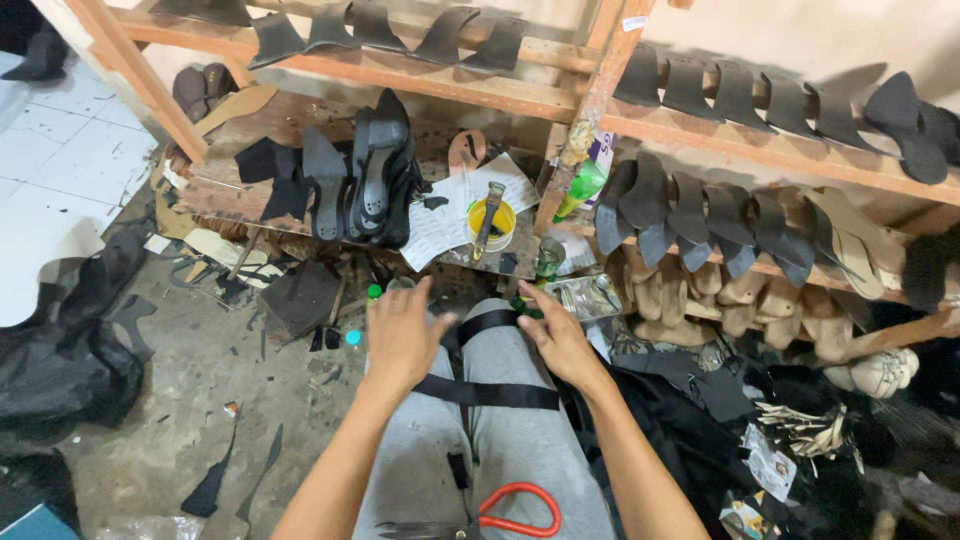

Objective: The person sits on the floor and repeatedly picks up black shoe sole parts from a wooden rack. They align a thin black strip along the edge of each sole, trim the excess with red-handled scissors, and then place the trimmed sole back on the rack. The process is repeated for several units.

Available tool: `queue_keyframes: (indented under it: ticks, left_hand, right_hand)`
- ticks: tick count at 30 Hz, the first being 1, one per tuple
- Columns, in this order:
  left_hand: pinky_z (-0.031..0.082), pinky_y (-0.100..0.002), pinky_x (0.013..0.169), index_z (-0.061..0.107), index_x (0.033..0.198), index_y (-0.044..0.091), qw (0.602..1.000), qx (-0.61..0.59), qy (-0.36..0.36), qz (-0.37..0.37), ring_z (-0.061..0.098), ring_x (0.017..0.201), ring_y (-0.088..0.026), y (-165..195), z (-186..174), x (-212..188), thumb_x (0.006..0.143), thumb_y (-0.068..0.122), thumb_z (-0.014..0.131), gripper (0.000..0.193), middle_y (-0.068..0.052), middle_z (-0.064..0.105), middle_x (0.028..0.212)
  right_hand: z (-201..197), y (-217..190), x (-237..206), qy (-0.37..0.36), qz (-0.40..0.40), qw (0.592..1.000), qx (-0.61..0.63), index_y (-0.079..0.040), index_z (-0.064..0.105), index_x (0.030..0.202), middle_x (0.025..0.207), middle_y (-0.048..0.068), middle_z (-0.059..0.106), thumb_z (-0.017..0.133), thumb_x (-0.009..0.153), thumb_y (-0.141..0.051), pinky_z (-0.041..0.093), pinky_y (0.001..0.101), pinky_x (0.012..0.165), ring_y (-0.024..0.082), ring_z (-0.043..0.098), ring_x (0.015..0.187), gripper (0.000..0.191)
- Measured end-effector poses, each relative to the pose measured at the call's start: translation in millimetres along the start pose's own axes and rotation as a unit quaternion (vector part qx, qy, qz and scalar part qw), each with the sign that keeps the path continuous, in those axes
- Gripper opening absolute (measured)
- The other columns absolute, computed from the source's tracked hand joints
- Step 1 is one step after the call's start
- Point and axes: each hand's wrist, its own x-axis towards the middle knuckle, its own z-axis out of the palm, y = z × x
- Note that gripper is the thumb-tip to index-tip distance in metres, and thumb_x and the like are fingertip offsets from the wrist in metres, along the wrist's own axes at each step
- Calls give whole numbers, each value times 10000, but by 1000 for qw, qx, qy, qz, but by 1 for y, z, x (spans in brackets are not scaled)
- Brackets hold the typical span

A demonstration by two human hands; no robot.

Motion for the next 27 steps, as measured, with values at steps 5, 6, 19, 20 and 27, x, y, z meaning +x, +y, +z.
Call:
queue_keyframes:
  ticks: [5,6,19,20,27]
  left_hand:
    - [480,-440,889,754,1146,70,979,-174,-95,-37,686,1012,-316,-8,23,31,758,114,799,394,-130,766,1037]
    - [496,-403,843,753,1151,60,957,-267,-99,-55,677,948,-265,-13,20,33,783,103,787,372,-109,769,1001]
    - [498,-191,650,729,1011,-15,821,-557,-23,-122,600,727,-40,8,-51,45,926,39,738,101,4,697,843]
    - [468,-179,637,727,1018,-19,858,-504,8,-103,566,728,-30,13,-57,48,915,15,772,117,13,672,832]
    - [538,-197,775,613,1301,23,835,-544,66,-39,608,919,-53,30,-93,74,866,-126,702,469,-15,586,1054]
  right_hand:
    - [-1,11,28,-86,51,990,-104,-44,705,1015,778,72,617,828,855,-162,525,338,727,212,619,758,234]
    - [-9,13,29,-85,74,994,-3,-45,677,1015,784,36,614,786,885,-150,509,312,706,172,616,748,199]
    - [-92,-27,34,-17,160,974,159,-50,741,964,747,-75,626,789,872,-157,364,220,564,33,496,653,149]
    - [-99,-33,37,-17,159,974,161,-47,739,954,758,-74,648,796,860,-154,374,221,570,32,515,661,153]
    - [-146,-79,42,1,149,985,88,-67,758,976,791,-42,648,775,897,-164,395,237,598,41,508,690,126]
